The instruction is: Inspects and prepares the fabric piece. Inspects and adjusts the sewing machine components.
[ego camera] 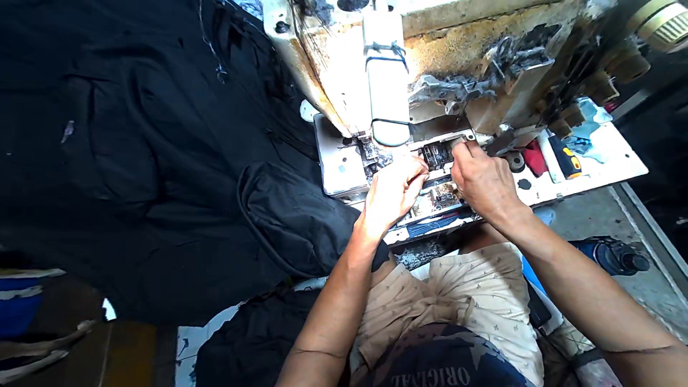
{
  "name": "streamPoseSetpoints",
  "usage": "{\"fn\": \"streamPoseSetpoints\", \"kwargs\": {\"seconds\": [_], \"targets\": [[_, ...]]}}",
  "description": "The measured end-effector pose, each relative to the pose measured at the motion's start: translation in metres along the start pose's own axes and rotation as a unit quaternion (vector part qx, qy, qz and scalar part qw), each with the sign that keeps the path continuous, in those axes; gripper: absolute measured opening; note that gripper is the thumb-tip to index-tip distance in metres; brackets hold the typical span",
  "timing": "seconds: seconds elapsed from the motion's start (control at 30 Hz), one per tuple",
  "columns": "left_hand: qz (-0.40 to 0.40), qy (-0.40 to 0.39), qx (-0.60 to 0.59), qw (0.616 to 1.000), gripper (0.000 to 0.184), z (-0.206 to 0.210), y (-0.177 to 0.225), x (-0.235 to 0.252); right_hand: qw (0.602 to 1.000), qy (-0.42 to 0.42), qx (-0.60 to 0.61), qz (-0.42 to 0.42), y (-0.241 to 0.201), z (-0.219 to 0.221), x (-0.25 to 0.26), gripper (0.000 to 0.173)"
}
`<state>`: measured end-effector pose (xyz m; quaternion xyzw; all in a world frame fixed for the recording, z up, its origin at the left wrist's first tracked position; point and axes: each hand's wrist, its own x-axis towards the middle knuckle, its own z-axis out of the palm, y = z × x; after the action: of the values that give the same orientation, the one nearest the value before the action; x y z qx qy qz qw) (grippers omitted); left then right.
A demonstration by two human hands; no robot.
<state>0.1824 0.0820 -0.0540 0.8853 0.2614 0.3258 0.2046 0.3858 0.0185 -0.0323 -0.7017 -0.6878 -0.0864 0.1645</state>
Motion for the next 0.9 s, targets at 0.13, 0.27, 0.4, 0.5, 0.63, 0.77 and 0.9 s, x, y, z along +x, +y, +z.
{"fn": "streamPoseSetpoints", "kwargs": {"seconds": [0.13,0.27,0.4,0.5,0.63,0.77,0.9], "targets": [[-0.013,-0.011,0.007,1.000,0.013,-0.002,0.000,-0.004,0.999,-0.028,-0.028,-0.013,-0.001,0.006,0.000,0.017],[-0.029,-0.017,-0.007,0.999,0.011,-0.006,0.003,-0.006,0.998,-0.047,-0.036,-0.015,-0.004,0.004,0.006,0.017],[-0.028,-0.021,-0.016,0.999,0.010,-0.006,0.004,-0.008,0.999,-0.035,-0.023,-0.031,-0.001,0.008,0.009,0.020],[-0.030,-0.021,-0.014,0.999,0.011,-0.008,0.005,-0.014,0.999,0.004,0.008,-0.052,0.003,0.012,0.006,0.021],[-0.041,-0.011,-0.017,0.999,0.012,-0.011,0.007,-0.017,0.996,0.032,0.057,-0.062,0.006,0.013,-0.002,0.018],[-0.042,0.004,-0.017,0.999,0.012,-0.010,0.009,-0.015,0.993,0.052,0.079,-0.072,0.007,0.014,-0.006,0.018],[-0.049,0.047,-0.035,0.997,0.011,-0.013,0.014,-0.014,0.988,0.086,0.109,-0.071,0.009,0.006,-0.017,0.017]]}}
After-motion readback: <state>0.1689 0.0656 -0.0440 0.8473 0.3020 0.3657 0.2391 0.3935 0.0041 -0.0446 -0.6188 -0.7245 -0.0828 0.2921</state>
